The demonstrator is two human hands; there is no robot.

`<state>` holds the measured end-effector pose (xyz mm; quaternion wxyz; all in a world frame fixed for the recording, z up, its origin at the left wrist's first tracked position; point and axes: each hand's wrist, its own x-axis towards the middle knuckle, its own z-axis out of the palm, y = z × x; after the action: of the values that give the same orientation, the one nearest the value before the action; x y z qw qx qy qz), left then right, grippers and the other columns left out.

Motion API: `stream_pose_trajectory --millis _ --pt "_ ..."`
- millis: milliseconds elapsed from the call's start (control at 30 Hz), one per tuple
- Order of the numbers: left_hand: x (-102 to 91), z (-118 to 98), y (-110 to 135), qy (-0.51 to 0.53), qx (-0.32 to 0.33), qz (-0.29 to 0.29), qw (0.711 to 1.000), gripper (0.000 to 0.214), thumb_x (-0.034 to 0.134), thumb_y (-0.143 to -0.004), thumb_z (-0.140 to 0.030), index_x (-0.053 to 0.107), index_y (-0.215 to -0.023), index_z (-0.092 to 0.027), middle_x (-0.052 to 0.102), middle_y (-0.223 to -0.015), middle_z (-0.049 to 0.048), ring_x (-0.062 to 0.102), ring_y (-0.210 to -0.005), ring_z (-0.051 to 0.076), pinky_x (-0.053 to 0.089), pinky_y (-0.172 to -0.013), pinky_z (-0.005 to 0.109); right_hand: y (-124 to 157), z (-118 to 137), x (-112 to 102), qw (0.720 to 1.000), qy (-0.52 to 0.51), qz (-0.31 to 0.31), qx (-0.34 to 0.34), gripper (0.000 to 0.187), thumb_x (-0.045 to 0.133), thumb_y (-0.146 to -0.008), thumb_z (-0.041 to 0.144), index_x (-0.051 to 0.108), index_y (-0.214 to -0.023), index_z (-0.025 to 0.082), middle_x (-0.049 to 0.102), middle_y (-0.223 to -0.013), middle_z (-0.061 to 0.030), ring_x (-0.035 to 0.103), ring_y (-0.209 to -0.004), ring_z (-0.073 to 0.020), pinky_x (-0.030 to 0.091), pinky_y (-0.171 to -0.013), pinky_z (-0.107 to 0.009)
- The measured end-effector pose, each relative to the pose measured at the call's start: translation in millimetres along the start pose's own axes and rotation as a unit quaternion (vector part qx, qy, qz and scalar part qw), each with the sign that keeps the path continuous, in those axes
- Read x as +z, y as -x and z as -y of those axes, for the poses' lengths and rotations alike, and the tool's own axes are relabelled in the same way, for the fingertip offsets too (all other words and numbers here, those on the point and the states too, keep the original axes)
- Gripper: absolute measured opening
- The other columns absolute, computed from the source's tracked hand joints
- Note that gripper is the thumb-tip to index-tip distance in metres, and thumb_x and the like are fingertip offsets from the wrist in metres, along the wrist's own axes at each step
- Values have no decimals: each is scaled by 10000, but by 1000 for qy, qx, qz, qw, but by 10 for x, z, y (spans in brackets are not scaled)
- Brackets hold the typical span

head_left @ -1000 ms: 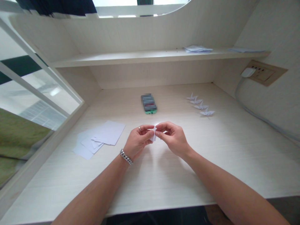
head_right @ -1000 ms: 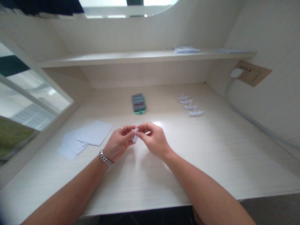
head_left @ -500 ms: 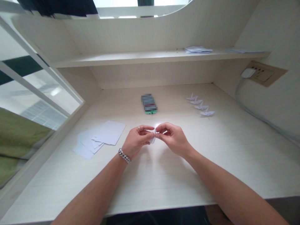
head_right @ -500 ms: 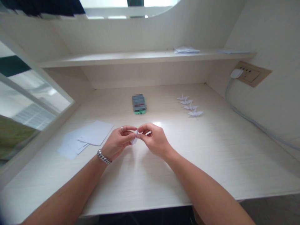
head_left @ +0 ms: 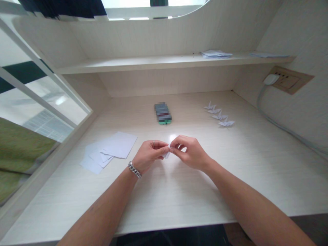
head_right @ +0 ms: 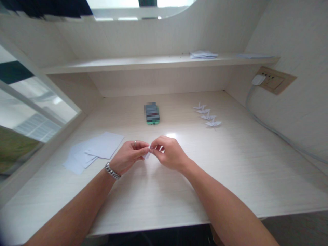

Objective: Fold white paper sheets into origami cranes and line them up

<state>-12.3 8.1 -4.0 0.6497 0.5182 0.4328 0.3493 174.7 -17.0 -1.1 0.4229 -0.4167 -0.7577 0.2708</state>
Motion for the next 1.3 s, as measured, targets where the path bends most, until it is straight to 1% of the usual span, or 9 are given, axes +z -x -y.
stream_pose_trajectory --millis 233,333,433,567,733,900,1000,1133,1300 --pt "6 -10 9 -11 -3 8 1000 291 831 -616 -383 746 -737 -132 642 -651 42 539 -593 117 418 -547 238 30 5 -23 984 162 12 -70 123 558 -872 205 680 -856 201 695 -859 -63 634 -765 -170 483 -703 -287" --pt "17 -24 20 14 -23 19 999 308 842 -605 -368 738 -751 -118 632 -668 41 546 -619 114 421 -578 239 28 -3 -26 980 181 6 -86 165 533 -897 224 695 -873 209 710 -895 -72 646 -798 -174 484 -719 -283" --pt "25 -29 28 37 -37 39 998 291 847 -602 -350 712 -697 -111 600 -647 24 529 -618 100 406 -586 229 25 -10 -24 977 190 2 -94 199 510 -918 235 705 -882 216 718 -911 -72 654 -818 -175 484 -731 -279" --pt "23 -17 21 18 -40 31 999 286 846 -598 -346 687 -650 -115 586 -628 16 516 -607 98 391 -573 227 28 -17 -13 974 203 -1 -98 202 507 -915 225 704 -873 205 721 -915 -73 657 -828 -178 480 -731 -276" --pt "15 -14 14 -13 -43 16 999 292 845 -586 -365 698 -644 -120 592 -611 23 510 -586 108 384 -553 232 30 -22 5 975 201 -2 -95 165 540 -888 209 702 -854 211 722 -888 -62 652 -793 -170 475 -702 -266" --pt "32 -34 24 3 -30 1 1000 282 854 -576 -355 694 -626 -128 593 -592 14 507 -578 103 388 -558 233 18 -37 19 975 196 -13 -105 216 510 -914 220 719 -863 221 728 -902 -66 660 -815 -174 482 -717 -271" --pt "60 -44 26 24 -5 -1 1000 274 848 -594 -354 700 -638 -128 612 -604 20 509 -577 101 390 -557 234 18 -55 11 975 189 -30 -109 229 507 -925 238 734 -893 239 732 -925 -69 660 -834 -179 490 -732 -282" --pt "96 -40 23 40 28 -39 998 275 844 -608 -360 723 -706 -134 658 -653 30 552 -607 111 434 -598 243 29 -65 6 977 176 -55 -104 223 526 -917 236 745 -932 271 734 -948 -58 660 -858 -182 502 -750 -293" --pt "113 -15 20 2 94 -71 993 226 799 -686 -352 739 -770 -151 664 -674 22 560 -610 110 461 -617 247 31 -33 80 988 77 -116 -65 182 571 -889 225 747 -931 245 726 -927 -60 666 -808 -176 535 -718 -301"
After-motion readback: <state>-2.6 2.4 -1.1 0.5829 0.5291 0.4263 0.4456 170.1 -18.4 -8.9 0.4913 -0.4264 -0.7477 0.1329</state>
